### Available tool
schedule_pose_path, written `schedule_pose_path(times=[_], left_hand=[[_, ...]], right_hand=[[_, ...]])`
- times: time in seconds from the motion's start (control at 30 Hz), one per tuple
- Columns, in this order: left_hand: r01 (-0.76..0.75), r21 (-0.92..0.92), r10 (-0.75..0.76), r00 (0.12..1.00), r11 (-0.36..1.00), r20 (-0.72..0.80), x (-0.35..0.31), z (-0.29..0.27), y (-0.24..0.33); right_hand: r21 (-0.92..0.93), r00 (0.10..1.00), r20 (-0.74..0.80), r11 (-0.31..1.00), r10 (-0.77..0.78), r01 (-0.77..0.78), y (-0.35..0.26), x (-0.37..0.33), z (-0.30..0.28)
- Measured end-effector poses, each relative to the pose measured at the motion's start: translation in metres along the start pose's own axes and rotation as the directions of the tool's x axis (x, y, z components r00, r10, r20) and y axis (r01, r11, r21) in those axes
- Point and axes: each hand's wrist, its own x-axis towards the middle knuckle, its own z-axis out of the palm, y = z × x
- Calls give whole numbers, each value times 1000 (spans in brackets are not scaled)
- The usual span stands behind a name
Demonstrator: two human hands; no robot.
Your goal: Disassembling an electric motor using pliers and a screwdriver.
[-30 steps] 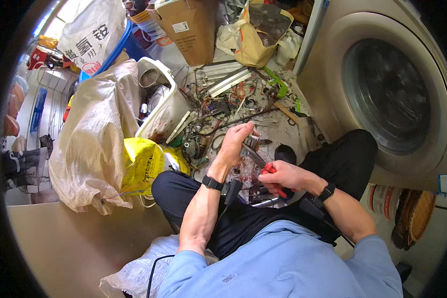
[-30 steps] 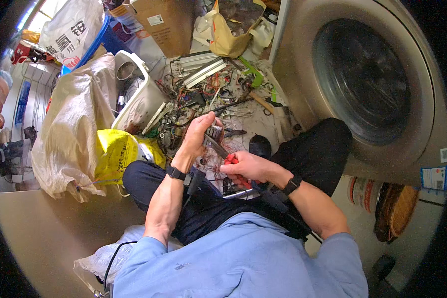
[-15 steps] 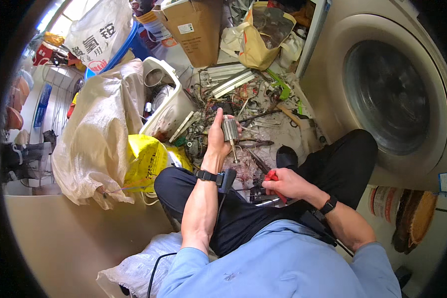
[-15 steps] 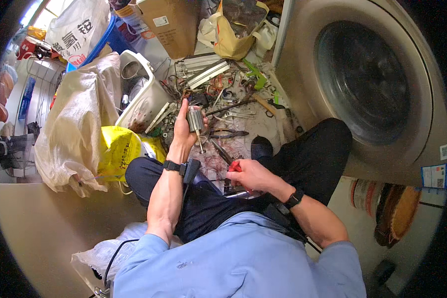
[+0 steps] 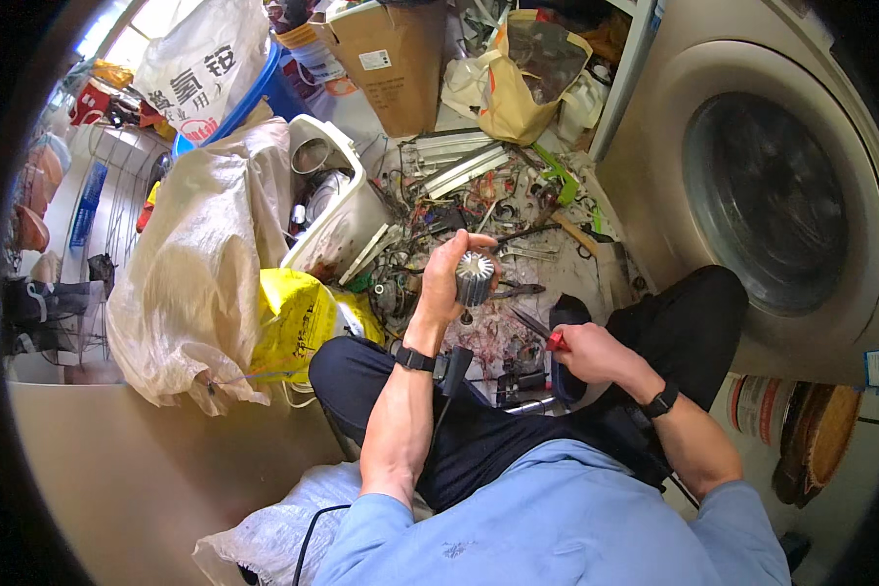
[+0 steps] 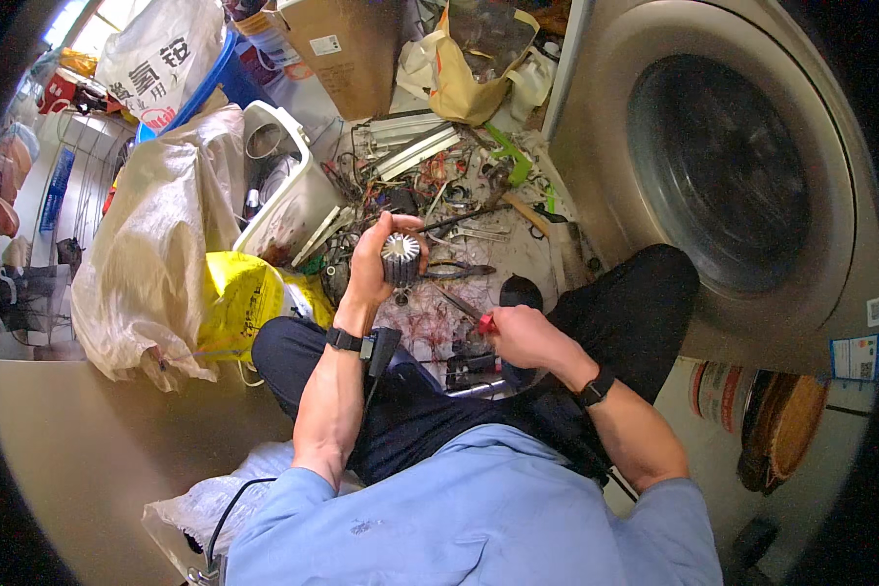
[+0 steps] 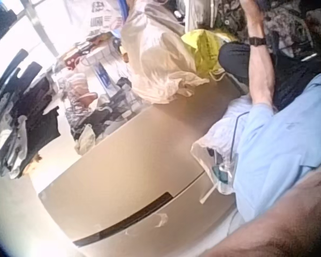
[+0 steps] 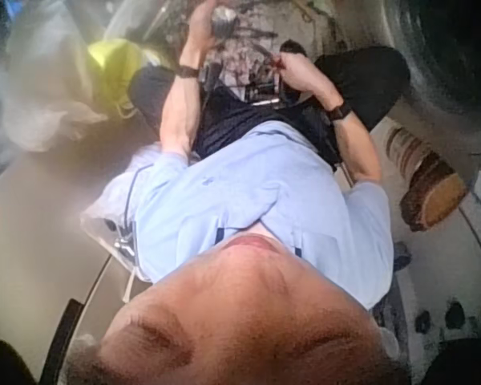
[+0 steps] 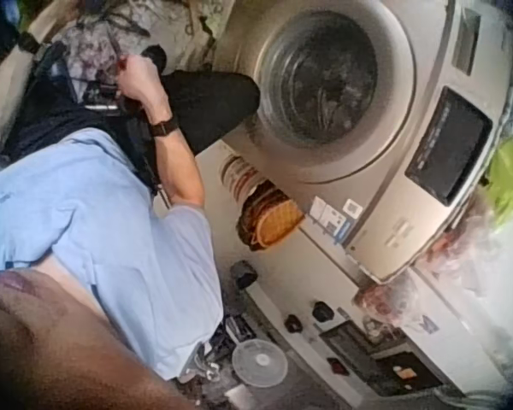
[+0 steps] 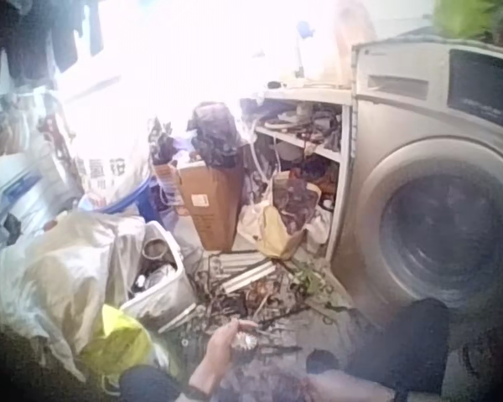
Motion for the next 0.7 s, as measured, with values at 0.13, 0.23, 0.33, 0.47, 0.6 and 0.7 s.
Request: schedule_pose_path(times=[0.13, 0.23, 0.33, 0.47, 0.6, 0.7], left_hand=[[-57, 98, 47, 994, 994, 98, -4, -4, 3], [-67, 51, 61, 993, 996, 103, -7, 1, 8], [-33, 67, 25, 993, 997, 115, -10, 1, 17], [1, 40, -7, 991, 999, 137, -12, 5, 23], [-3, 39, -3, 988, 999, 153, -15, 5, 27], [-11, 9, 10, 988, 1000, 155, -16, 5, 27]], right_hand=[[264, 995, 85, 964, -46, 22, -14, 2, -17], [164, 994, -25, 980, -107, 109, -3, 4, -8], [103, 994, 2, 988, -112, 112, 4, 8, -3], [10, 991, -21, 991, -135, 136, 8, 13, 8], [-35, 988, 103, 992, -116, 120, 12, 14, 14], [-61, 981, 148, 989, -123, 133, 14, 14, 20]])
